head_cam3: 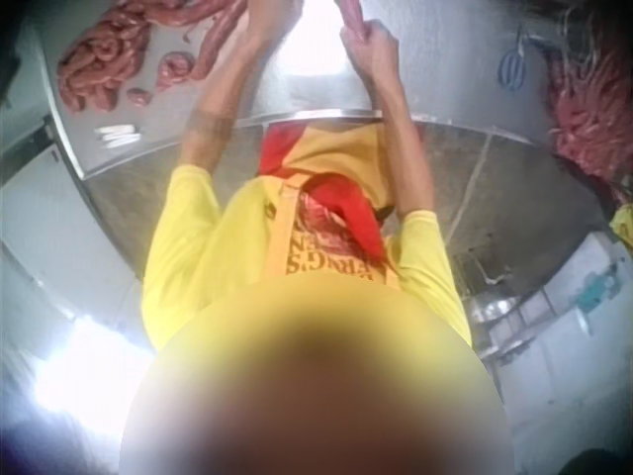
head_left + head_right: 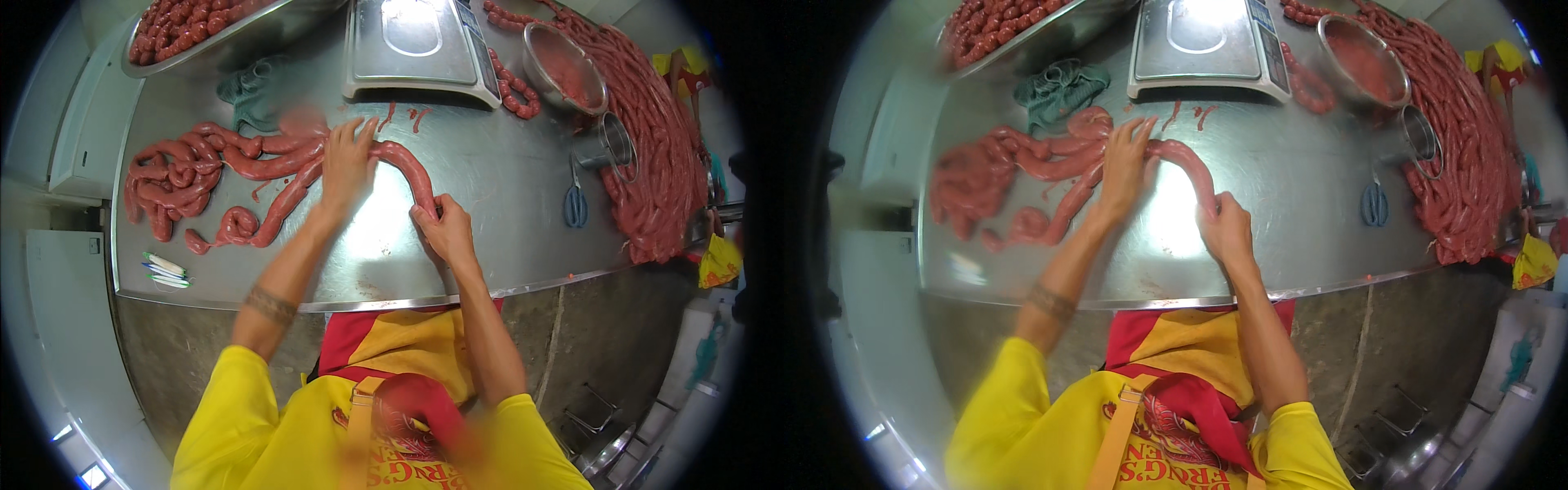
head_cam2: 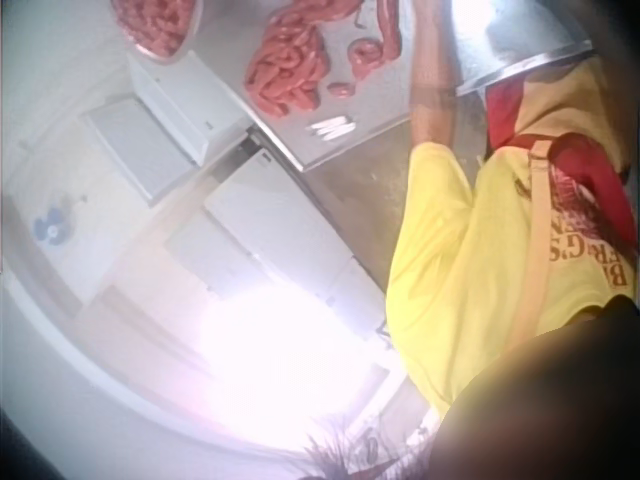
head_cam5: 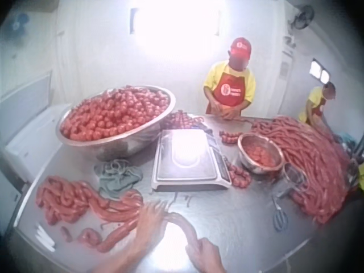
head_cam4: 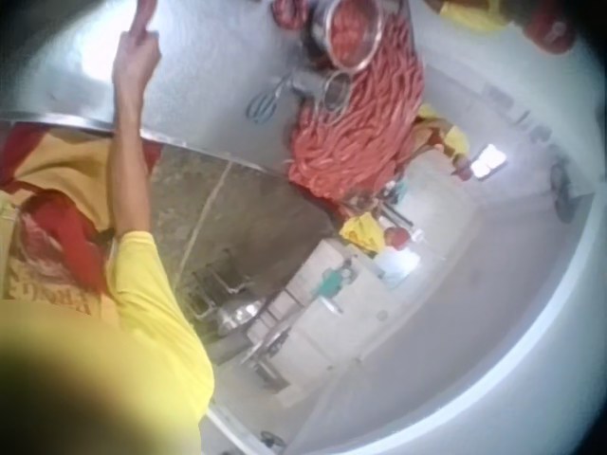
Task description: The person forms linked sausage segments by pinching and twisting a long sausage casing on a stainless steel table. They use scissors to cut the casing into shorter sections and continue shaping the segments by hand.
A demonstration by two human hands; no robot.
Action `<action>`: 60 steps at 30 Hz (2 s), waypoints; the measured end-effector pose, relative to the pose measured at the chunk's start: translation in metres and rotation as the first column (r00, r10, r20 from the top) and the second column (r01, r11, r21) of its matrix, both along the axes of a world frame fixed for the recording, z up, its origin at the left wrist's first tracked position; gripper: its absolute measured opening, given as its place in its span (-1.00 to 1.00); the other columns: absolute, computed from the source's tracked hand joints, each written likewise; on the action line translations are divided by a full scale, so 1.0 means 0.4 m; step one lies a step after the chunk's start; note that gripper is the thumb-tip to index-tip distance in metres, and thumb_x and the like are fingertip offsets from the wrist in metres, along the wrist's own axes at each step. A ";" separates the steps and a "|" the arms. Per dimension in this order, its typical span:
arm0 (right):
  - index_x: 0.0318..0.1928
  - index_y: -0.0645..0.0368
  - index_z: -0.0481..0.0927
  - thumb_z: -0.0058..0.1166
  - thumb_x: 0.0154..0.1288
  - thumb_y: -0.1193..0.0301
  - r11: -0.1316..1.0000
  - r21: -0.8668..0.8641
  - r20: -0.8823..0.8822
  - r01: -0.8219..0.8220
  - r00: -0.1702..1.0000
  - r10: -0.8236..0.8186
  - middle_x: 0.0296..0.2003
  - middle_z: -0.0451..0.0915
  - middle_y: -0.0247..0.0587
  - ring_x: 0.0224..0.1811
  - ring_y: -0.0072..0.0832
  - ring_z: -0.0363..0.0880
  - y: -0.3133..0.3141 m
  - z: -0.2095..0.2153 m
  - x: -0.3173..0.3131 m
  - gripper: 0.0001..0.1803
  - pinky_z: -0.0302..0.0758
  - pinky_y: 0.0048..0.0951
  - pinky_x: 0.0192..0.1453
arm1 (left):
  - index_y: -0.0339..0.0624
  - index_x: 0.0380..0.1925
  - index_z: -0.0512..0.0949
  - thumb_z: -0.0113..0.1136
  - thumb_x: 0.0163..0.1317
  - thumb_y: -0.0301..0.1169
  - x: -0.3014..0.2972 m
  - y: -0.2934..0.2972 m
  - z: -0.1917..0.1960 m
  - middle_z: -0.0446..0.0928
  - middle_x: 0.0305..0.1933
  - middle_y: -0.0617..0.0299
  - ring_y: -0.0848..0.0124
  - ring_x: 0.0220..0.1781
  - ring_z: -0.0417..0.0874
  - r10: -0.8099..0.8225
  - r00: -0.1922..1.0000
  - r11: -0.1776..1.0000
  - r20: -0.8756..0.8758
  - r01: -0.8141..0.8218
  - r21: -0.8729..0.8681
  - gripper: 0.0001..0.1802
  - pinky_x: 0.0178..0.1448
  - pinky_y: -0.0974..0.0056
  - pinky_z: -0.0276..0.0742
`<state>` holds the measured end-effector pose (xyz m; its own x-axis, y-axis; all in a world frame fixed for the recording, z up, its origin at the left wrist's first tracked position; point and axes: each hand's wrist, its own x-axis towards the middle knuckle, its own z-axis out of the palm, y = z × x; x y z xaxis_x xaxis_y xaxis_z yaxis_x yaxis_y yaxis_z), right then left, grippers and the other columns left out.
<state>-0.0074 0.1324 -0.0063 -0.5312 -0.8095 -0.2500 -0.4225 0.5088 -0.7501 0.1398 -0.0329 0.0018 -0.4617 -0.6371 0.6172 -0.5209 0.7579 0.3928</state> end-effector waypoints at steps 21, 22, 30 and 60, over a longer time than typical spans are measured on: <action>0.28 0.30 0.53 0.44 0.16 0.44 0.991 -0.127 -0.140 -0.032 0.990 0.014 0.04 0.63 0.26 0.09 0.14 0.67 -0.126 -0.035 0.082 -0.34 0.59 -0.04 0.25 | -0.34 0.13 0.59 0.04 0.62 -0.13 0.044 0.283 -0.028 0.61 -0.18 0.20 0.33 -0.12 0.69 0.062 0.934 -0.434 -0.351 0.342 0.834 -0.55 -0.10 0.15 0.70; 0.22 0.29 0.57 0.39 0.21 0.53 0.989 -0.147 -0.121 -0.023 0.993 0.005 -0.01 0.60 0.22 0.03 0.16 0.65 -0.131 -0.039 0.084 -0.45 0.60 -0.04 0.21 | -0.34 0.10 0.60 0.04 0.62 -0.13 0.050 0.288 -0.026 0.62 -0.19 0.20 0.34 -0.12 0.69 0.079 0.908 -0.388 -0.412 0.409 0.826 -0.56 -0.10 0.15 0.70; 0.09 0.31 0.64 0.41 0.19 0.57 0.951 -0.303 -0.096 0.061 0.991 -0.095 -0.05 0.62 0.22 0.01 0.12 0.66 -0.163 -0.061 0.094 -0.57 0.60 -0.06 0.16 | -0.14 -0.21 0.53 0.05 0.65 -0.04 0.247 0.365 -0.006 0.67 -0.16 0.19 0.43 -0.14 0.67 0.237 0.912 -0.201 -0.336 0.384 0.901 -0.60 -0.14 0.28 0.66; 0.06 0.22 0.70 0.34 0.40 0.36 0.974 -0.225 0.123 0.015 0.992 0.014 -0.21 0.78 0.04 -0.24 -0.25 0.79 0.310 0.067 -0.178 -0.70 0.67 -0.30 -0.09 | -0.36 0.47 0.40 0.26 0.45 -0.24 -0.558 -0.128 0.231 0.50 0.41 -0.25 -0.02 0.25 0.67 -0.717 0.695 0.598 -0.045 0.647 0.473 -0.32 0.40 0.02 0.52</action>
<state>-0.0788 0.2565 0.0206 -0.5081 -0.8522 -0.1251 -0.3194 0.3213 -0.8915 -0.0835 -0.0841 0.0944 -0.9262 -0.2706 0.2624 0.0058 0.6858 0.7278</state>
